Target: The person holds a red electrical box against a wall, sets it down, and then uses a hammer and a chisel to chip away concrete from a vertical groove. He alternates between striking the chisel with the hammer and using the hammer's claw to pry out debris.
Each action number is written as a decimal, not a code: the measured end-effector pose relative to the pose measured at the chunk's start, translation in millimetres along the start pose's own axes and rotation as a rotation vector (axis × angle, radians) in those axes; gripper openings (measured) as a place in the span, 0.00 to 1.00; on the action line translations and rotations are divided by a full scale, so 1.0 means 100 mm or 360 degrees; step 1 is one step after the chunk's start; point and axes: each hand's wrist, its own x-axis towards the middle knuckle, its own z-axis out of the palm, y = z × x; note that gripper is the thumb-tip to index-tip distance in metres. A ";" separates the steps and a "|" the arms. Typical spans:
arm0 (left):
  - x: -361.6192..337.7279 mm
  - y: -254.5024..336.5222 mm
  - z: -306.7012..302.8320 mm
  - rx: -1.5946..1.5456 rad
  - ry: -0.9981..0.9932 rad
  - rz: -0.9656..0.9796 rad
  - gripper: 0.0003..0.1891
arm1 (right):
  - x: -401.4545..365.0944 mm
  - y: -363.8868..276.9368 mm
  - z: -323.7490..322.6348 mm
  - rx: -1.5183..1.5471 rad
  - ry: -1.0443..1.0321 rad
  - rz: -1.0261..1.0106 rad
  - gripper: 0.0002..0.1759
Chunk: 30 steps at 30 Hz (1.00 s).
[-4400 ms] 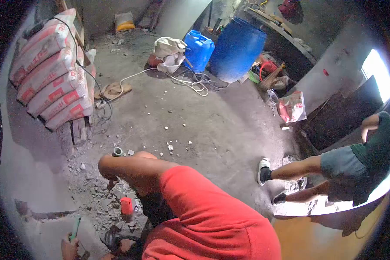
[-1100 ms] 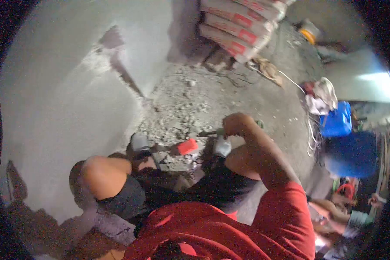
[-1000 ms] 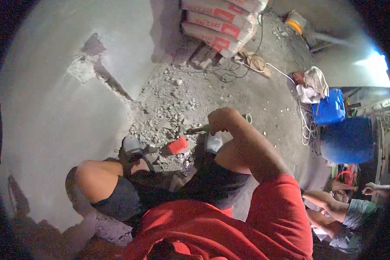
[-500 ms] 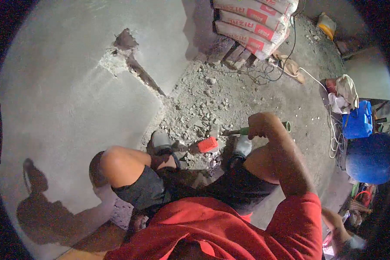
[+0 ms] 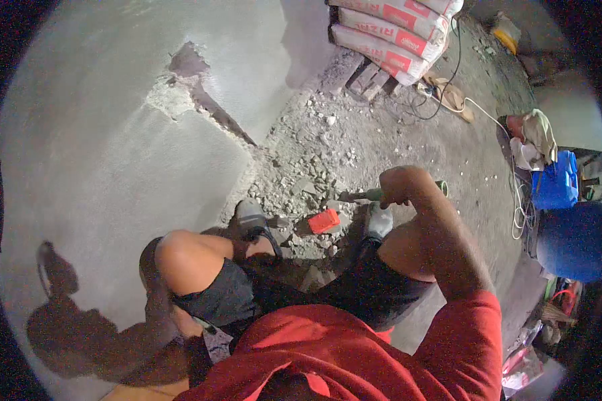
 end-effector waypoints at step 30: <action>-0.13 0.38 0.27 0.0453 0.0338 0.0592 0.26 | 0.08 0.04 0.03 0.0027 -0.0039 0.0031 0.21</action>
